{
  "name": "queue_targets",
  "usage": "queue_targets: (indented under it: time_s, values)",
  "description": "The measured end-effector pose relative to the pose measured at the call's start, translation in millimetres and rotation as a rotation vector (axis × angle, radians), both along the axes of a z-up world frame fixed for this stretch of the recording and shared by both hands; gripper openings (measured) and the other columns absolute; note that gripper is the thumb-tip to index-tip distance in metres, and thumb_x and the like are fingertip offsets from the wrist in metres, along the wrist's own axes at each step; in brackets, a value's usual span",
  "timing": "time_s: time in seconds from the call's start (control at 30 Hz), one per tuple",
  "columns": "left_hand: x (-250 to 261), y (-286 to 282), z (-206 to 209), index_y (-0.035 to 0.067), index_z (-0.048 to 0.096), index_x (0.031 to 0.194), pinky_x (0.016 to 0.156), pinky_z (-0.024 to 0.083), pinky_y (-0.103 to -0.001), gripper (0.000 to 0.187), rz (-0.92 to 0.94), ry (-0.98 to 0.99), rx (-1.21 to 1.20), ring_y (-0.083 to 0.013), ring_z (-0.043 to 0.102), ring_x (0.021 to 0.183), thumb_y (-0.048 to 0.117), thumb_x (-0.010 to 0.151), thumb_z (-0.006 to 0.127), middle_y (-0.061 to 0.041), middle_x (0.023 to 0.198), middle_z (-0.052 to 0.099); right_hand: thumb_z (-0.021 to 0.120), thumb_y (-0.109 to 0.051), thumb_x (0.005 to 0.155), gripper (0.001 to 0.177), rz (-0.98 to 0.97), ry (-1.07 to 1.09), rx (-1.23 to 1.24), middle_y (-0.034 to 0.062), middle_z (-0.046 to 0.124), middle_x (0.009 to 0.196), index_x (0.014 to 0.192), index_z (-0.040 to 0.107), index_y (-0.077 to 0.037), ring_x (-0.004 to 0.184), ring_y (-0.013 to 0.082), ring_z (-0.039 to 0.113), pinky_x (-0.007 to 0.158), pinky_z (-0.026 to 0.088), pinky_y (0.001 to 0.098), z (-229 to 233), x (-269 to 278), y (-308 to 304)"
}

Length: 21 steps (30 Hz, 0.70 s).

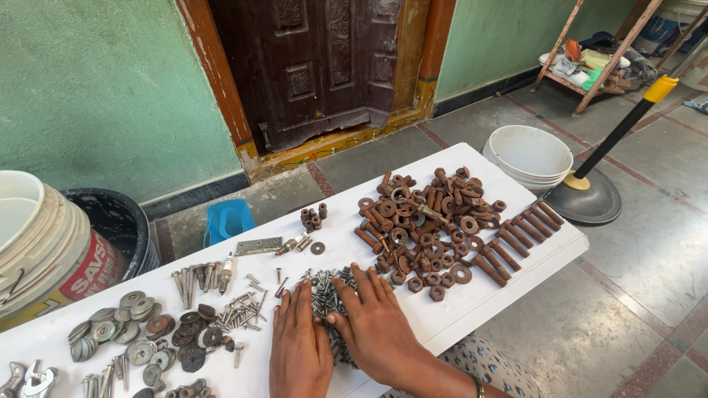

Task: The person sorts various metal hardware items by hand on a white table, picking up and moving screws, washers, and bolts between different piles.

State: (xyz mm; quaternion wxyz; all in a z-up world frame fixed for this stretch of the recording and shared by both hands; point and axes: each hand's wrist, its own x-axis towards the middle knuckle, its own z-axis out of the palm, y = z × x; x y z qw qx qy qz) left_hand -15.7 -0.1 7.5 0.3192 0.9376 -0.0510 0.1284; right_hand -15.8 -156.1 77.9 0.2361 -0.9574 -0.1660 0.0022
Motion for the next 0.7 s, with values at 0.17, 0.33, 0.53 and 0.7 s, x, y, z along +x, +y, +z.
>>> queue_targets:
  time_s: [0.17,0.33,0.53,0.7]
  values:
    - [0,0,-3,0.002,0.036,0.150,0.120,0.020,-0.051,0.059,0.004,-0.017,-0.010,-0.0409,0.030,0.148,0.015,0.094,0.046,-0.024,0.152,0.042,0.045,-0.039,0.106,0.059,-0.030,0.042,-0.027,0.0351,0.026,0.156,0.151,0.037,-0.002,0.145,0.0551,0.020,0.118,0.019,0.0591,7,-1,-3]
    - [0,-1,2,0.002,0.036,0.150,0.120,0.019,-0.052,0.060,-0.005,-0.001,-0.031,-0.0419,0.029,0.147,0.013,0.092,0.046,-0.024,0.152,0.041,0.045,-0.036,0.105,0.056,0.003,0.020,0.020,0.0337,0.030,0.155,0.150,0.039,-0.002,0.145,0.0531,0.026,0.117,0.019,0.0586,10,-7,-2]
    - [-1,-2,5,0.000,0.036,0.150,0.119,0.021,-0.051,0.059,0.003,-0.019,-0.058,-0.0434,0.031,0.146,0.012,0.093,0.047,-0.025,0.152,0.042,0.049,-0.034,0.103,0.050,-0.032,-0.064,0.002,0.0293,0.043,0.147,0.142,0.049,-0.003,0.139,0.0466,0.042,0.117,0.027,0.0569,10,-8,-12]
    - [-1,-2,7,0.000,0.035,0.151,0.120,0.022,-0.051,0.059,0.015,-0.016,-0.073,-0.0440,0.033,0.145,0.012,0.094,0.046,-0.026,0.150,0.044,0.050,-0.031,0.103,0.048,-0.020,-0.110,0.054,0.0296,0.046,0.145,0.141,0.050,-0.001,0.135,0.0476,0.044,0.111,0.032,0.0566,11,-9,-20]
